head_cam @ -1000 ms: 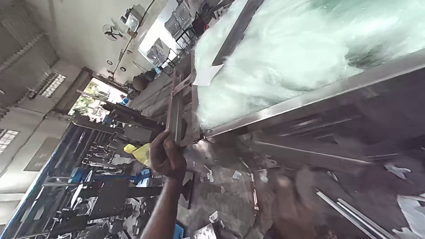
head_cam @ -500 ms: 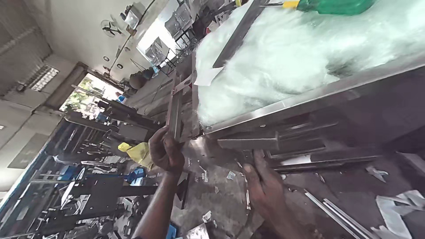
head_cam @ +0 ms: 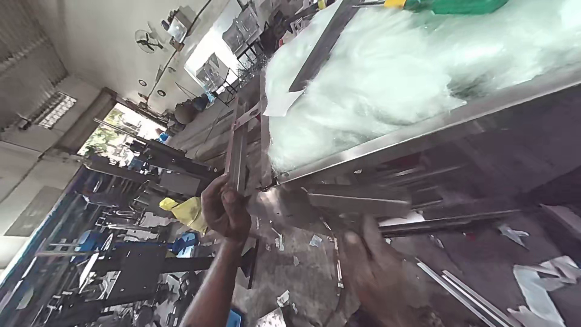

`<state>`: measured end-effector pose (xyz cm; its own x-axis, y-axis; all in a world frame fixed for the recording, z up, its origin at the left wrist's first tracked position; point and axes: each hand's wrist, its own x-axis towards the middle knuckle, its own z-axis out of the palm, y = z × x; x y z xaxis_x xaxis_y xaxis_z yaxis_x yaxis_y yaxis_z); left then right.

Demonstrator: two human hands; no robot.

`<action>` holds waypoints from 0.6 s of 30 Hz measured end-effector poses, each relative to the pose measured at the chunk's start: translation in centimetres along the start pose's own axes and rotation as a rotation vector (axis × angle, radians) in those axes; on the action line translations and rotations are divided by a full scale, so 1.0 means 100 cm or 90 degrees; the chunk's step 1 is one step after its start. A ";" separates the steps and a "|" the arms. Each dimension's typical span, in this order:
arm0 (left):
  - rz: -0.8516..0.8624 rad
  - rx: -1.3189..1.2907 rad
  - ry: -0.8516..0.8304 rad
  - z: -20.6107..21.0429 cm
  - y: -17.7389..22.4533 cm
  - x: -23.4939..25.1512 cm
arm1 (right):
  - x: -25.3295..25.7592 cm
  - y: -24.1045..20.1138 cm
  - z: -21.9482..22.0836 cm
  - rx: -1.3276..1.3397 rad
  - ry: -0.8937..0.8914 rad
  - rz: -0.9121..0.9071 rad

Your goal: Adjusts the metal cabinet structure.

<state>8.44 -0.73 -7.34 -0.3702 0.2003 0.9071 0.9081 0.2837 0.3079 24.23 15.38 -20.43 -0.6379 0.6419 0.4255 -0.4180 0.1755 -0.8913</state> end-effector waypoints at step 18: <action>-0.003 -0.028 -0.002 -0.002 -0.009 -0.005 | 0.002 -0.012 -0.031 -0.119 -0.078 -0.059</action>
<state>7.86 -1.22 -7.99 -0.3744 0.2027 0.9049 0.9144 0.2425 0.3240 26.60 17.63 -19.75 -0.6805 0.5238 0.5124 -0.3582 0.3723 -0.8562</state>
